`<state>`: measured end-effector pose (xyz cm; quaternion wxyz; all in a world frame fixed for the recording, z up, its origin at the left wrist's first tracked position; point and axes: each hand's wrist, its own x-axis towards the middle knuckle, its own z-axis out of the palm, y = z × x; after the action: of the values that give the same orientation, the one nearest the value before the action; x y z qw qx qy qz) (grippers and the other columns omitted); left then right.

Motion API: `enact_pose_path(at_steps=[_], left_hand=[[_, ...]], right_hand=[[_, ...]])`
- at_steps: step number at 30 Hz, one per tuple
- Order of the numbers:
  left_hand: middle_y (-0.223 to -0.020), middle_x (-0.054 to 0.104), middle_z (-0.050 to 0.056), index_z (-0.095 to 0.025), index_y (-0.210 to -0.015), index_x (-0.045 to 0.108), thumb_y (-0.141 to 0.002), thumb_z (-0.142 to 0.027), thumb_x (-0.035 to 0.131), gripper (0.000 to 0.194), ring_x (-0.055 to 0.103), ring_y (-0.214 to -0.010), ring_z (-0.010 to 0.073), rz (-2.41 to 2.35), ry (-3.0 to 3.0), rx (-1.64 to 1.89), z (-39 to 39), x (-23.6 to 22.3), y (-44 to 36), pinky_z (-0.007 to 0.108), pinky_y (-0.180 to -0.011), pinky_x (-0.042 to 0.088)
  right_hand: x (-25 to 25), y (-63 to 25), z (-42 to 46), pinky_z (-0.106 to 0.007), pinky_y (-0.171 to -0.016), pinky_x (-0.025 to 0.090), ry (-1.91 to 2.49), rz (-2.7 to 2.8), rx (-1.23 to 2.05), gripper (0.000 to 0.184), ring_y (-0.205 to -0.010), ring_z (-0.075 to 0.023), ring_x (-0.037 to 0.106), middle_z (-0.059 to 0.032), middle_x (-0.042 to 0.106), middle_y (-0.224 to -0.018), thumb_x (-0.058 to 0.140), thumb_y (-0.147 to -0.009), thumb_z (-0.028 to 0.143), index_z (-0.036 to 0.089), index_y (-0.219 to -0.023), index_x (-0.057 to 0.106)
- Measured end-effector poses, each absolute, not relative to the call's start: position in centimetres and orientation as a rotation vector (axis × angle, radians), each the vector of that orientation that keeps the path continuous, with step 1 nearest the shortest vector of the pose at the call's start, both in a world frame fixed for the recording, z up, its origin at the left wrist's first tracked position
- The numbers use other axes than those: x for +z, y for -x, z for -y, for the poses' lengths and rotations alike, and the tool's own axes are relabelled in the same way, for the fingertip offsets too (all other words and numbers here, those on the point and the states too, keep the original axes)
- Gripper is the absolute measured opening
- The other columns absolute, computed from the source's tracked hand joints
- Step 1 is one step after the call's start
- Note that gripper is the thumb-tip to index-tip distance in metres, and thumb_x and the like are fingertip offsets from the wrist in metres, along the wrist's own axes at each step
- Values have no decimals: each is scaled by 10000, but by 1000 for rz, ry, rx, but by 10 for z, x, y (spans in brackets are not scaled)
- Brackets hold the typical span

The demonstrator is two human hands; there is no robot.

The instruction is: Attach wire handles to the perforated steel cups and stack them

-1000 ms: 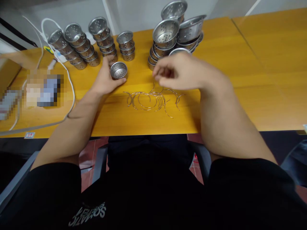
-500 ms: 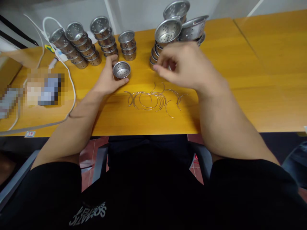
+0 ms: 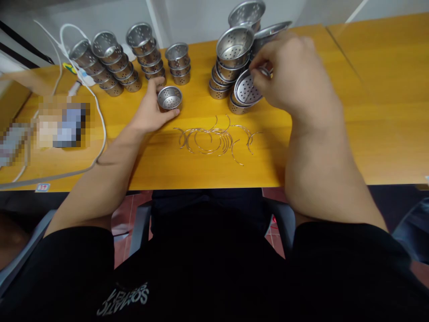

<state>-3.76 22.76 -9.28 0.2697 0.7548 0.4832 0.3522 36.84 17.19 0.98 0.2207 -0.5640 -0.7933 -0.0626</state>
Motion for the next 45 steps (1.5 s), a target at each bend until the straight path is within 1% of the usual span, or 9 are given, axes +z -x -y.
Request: enact_pose_path(at_steps=[5, 13, 18, 23, 29, 31, 33, 38, 45], left_hand=[[-1911, 652, 154, -403, -1830, 478, -799, -523, 1066, 1193, 561, -1890, 494, -1311, -2053, 932, -228, -94, 37, 742, -1666, 406], [-1904, 676, 166, -375, -1796, 536, -812, -480, 1103, 1140, 602, -1858, 492, -1315, -2051, 969, -228, -96, 38, 711, -1657, 441], [-1815, 746, 165, -366, -1671, 625, -756, -462, 1147, 1058, 702, -1748, 502, -1237, -1997, 1098, -243, -110, 42, 709, -1607, 519], [-1789, 737, 191, -342, -1725, 598, -810, -449, 1125, 1061, 714, -1735, 494, -1238, -2036, 1085, -252, -120, 47, 690, -1575, 549], [-1784, 736, 198, -323, -1758, 578, -830, -390, 1131, 1083, 708, -1747, 482, -1221, -2035, 1102, -255, -124, 48, 652, -1572, 554], [-1782, 736, 199, -314, -1755, 589, -823, -366, 1137, 1083, 718, -1732, 476, -1217, -2032, 1114, -256, -125, 48, 641, -1564, 566], [-1769, 741, 196, -316, -1752, 591, -822, -347, 1135, 1078, 726, -1715, 475, -1208, -2032, 1119, -257, -127, 48, 648, -1558, 572], [-1727, 754, 180, -345, -1740, 602, -837, -365, 1131, 1047, 713, -1715, 467, -1155, -2063, 1149, -262, -131, 50, 662, -1555, 567], [-1806, 689, 220, -317, -1764, 530, -807, -379, 1105, 1118, 702, -1742, 509, -1158, -2118, 1133, -265, -133, 48, 706, -1571, 536]], right_hand=[[14, -367, -170, -600, -1199, 704, 1715, 2198, -177, 346, -1334, -479, 895, -210, 950, -1405, 718, -1097, 207, 242, -1335, 967], [16, -367, -169, -534, -1023, 683, 1777, 2154, -92, 229, -1171, -446, 910, -173, 970, -1211, 705, -1066, 225, 311, -1134, 906], [23, -366, -167, -554, -1084, 715, 1879, 2161, 14, 255, -1231, -471, 925, -173, 969, -1253, 765, -1062, 193, 303, -1222, 931], [30, -361, -155, -572, -1068, 719, 1910, 2095, -70, 282, -1194, -469, 925, -190, 974, -1242, 788, -1117, 205, 260, -1324, 970], [33, -367, -150, -499, -895, 582, 1592, 1869, -122, 252, -1013, -345, 842, -196, 898, -1133, 640, -1193, 431, 273, -1037, 761], [32, -368, -150, -461, -815, 514, 1373, 1955, -17, 327, -865, -264, 718, -119, 809, -964, 667, -1184, 501, 305, -925, 635], [29, -365, -151, -427, -783, 504, 1254, 2218, 218, 385, -797, -221, 655, -61, 772, -862, 756, -1170, 520, 290, -876, 665], [1, -344, -164, -422, -784, 552, 1324, 2784, 877, 216, -770, -227, 768, -42, 886, -903, 977, -1112, 374, 245, -1001, 844], [-17, -327, -176, -453, -813, 556, 1488, 2870, 805, 110, -844, -286, 823, -57, 917, -1000, 959, -1068, 264, 253, -1133, 871]])
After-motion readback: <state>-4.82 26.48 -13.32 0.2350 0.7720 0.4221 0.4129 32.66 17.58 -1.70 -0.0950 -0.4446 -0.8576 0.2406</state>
